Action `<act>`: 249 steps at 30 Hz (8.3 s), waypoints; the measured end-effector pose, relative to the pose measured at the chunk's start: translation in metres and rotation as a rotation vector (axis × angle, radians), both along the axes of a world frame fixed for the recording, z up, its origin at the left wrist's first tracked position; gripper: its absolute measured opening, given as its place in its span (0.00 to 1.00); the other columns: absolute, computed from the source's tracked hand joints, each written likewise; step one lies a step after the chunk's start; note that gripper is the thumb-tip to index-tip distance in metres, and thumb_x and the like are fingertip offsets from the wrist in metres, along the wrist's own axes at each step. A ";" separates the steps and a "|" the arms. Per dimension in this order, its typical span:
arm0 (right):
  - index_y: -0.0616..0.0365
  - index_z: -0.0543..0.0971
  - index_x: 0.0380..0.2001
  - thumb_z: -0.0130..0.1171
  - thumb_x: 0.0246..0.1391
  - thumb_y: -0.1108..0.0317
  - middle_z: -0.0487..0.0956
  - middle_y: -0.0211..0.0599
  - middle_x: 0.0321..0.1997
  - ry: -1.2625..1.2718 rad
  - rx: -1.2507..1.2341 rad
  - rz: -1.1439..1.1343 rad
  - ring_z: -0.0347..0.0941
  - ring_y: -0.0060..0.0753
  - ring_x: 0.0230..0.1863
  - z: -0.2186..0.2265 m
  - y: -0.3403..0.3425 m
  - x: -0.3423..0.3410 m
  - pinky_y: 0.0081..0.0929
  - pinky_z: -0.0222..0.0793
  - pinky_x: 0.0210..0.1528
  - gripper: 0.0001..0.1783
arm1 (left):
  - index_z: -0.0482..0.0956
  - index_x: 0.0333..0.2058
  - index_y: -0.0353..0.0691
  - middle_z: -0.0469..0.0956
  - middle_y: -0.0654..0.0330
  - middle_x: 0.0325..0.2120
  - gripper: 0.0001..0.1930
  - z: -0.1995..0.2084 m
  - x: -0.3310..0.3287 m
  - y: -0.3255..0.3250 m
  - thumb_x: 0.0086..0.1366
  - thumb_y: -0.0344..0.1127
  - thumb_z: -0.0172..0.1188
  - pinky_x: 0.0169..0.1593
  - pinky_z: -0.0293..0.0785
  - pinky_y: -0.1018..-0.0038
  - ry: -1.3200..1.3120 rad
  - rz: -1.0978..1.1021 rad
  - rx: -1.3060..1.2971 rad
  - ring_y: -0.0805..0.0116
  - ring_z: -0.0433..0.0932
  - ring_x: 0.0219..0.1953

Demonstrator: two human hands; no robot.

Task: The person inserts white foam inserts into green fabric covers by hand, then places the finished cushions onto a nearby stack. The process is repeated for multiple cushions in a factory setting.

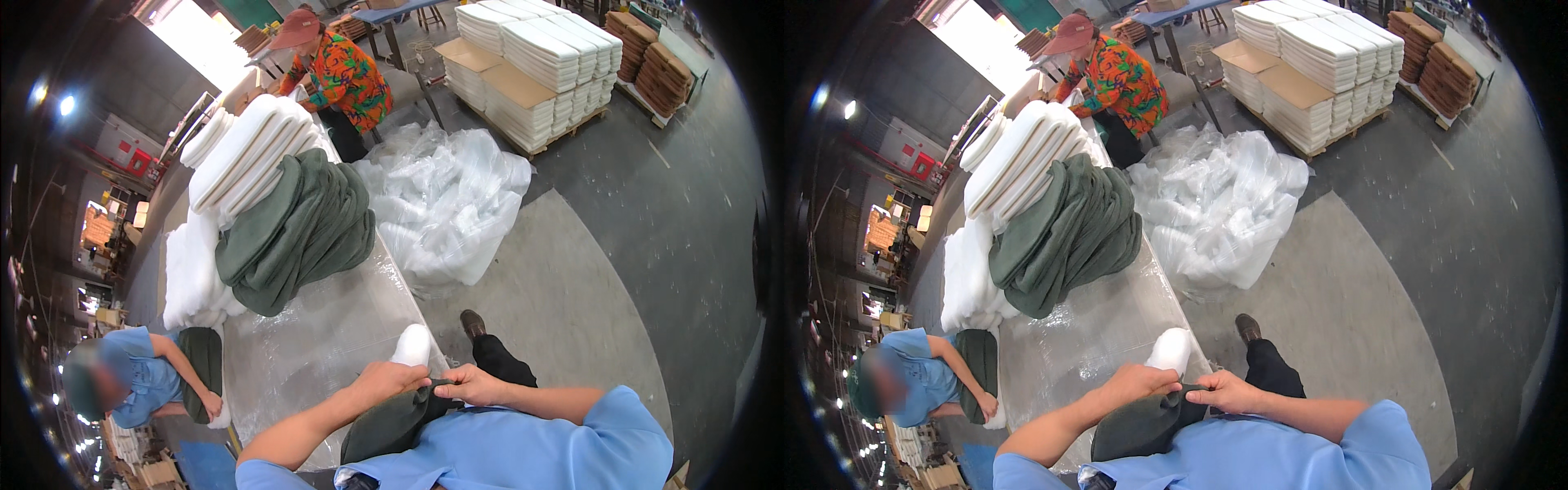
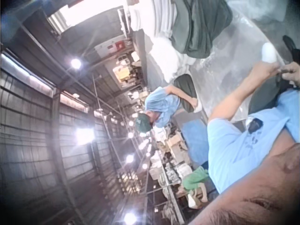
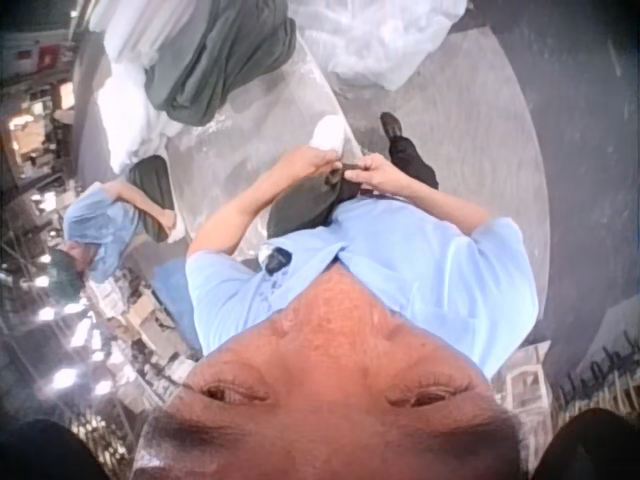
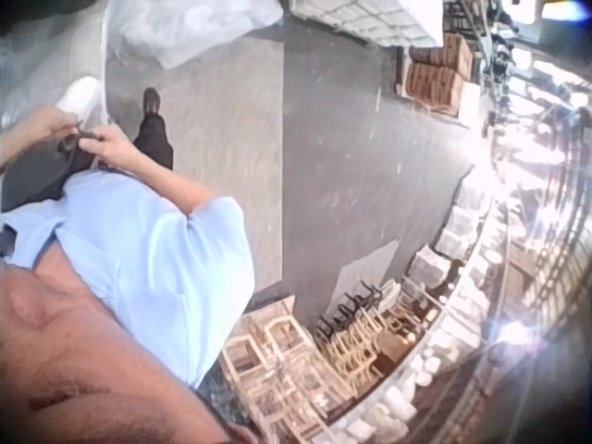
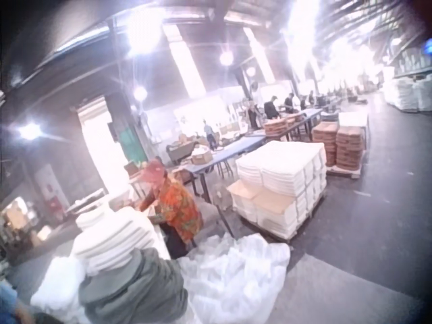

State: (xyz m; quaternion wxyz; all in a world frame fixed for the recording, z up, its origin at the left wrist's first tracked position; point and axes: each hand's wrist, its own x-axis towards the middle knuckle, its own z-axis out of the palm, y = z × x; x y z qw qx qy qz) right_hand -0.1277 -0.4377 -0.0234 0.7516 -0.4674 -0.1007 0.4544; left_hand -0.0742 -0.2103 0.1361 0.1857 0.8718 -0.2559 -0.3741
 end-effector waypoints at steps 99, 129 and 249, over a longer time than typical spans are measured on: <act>0.60 0.75 0.55 0.35 0.80 0.43 0.81 0.45 0.52 0.919 -0.226 -0.606 0.81 0.42 0.51 -0.048 0.064 0.094 0.44 0.80 0.55 0.31 | 0.83 0.29 0.31 0.75 0.43 0.35 0.33 -0.211 0.113 -0.003 0.76 0.60 0.53 0.46 0.72 0.56 0.318 0.133 -0.388 0.46 0.77 0.40; 0.58 0.78 0.49 0.42 0.78 0.47 0.83 0.42 0.46 0.764 -0.286 -0.486 0.82 0.41 0.48 -0.095 0.051 0.089 0.43 0.80 0.52 0.26 | 0.89 0.34 0.35 0.84 0.37 0.33 0.20 -0.237 0.112 -0.073 0.71 0.47 0.59 0.48 0.79 0.49 0.222 0.294 -0.298 0.37 0.84 0.38; 0.72 0.81 0.49 0.71 0.50 0.80 0.87 0.48 0.47 -0.125 -0.109 -0.233 0.85 0.41 0.46 0.099 0.003 0.074 0.39 0.82 0.52 0.21 | 0.79 0.56 0.37 0.83 0.64 0.46 0.16 -0.040 -0.123 0.043 0.78 0.41 0.60 0.54 0.78 0.65 -0.063 1.626 -1.304 0.70 0.81 0.47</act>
